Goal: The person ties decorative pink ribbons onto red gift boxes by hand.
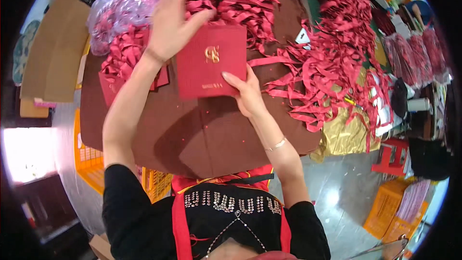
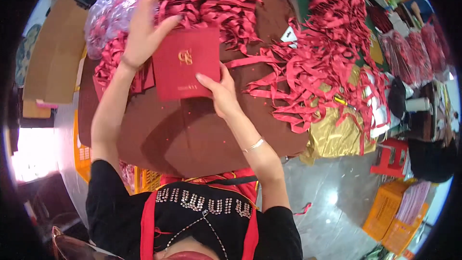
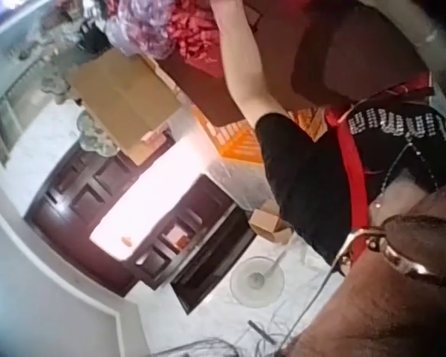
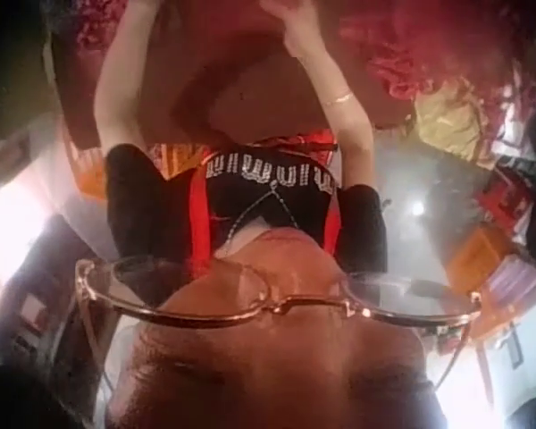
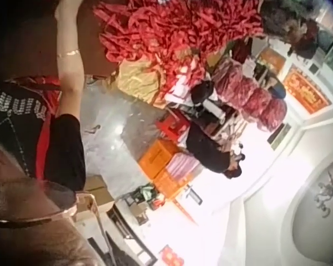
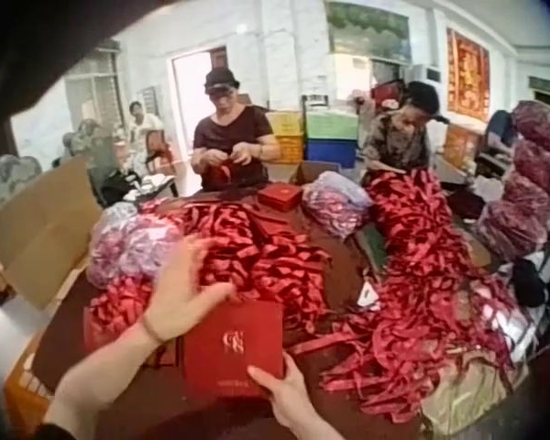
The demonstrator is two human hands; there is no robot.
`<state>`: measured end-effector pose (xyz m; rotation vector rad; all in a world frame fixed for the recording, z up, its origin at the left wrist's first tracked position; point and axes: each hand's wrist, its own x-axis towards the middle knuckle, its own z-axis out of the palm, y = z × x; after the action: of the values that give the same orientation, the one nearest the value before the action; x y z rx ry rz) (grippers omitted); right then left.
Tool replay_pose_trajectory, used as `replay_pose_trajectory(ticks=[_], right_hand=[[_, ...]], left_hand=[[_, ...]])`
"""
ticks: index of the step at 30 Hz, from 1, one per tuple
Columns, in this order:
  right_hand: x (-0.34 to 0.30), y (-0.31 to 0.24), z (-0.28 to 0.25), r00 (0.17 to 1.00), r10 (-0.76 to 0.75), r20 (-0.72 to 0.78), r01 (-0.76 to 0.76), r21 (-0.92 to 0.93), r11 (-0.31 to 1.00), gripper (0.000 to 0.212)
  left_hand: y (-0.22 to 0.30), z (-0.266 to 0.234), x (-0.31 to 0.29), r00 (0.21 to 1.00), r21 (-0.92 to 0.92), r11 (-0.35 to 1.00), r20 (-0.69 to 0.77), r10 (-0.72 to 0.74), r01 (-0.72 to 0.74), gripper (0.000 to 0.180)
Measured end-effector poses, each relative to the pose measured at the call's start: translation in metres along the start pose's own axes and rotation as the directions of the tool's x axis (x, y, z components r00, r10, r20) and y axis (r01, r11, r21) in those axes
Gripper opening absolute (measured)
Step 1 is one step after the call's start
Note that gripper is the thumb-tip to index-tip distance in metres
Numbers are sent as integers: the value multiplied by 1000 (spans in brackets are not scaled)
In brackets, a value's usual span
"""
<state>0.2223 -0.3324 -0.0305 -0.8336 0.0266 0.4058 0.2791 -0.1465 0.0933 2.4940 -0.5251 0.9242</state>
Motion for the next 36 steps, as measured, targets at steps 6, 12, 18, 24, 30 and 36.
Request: replay_pose_trajectory(ticks=[6,12,18,24,30,36], right_hand=[[40,33,10,992,-47,-119,50,19,999,71],[27,-23,-4,903,429,-25,-297,-758,581,59],[-18,-5,-77,878,-17,479,466,-860,-207,21],[-85,-22,-69,849,-68,525,507,-843,-180,9],[-137,-62,-18,885,0,466,457,-868,194,5],[-145,-55,4,872,-131,472,490,-831,264,10]], left_hand=[[-19,43,-114,518,-749,49,408,-752,661,92],[-53,44,-143,415,-704,-161,570,-709,692,91],[-43,55,-144,410,-684,-44,486,-771,728,81],[-14,76,-137,465,-698,3,473,-749,716,89],[-12,98,-147,503,-688,77,445,-741,722,88],[5,78,-146,736,27,736,-7,-677,677,75]])
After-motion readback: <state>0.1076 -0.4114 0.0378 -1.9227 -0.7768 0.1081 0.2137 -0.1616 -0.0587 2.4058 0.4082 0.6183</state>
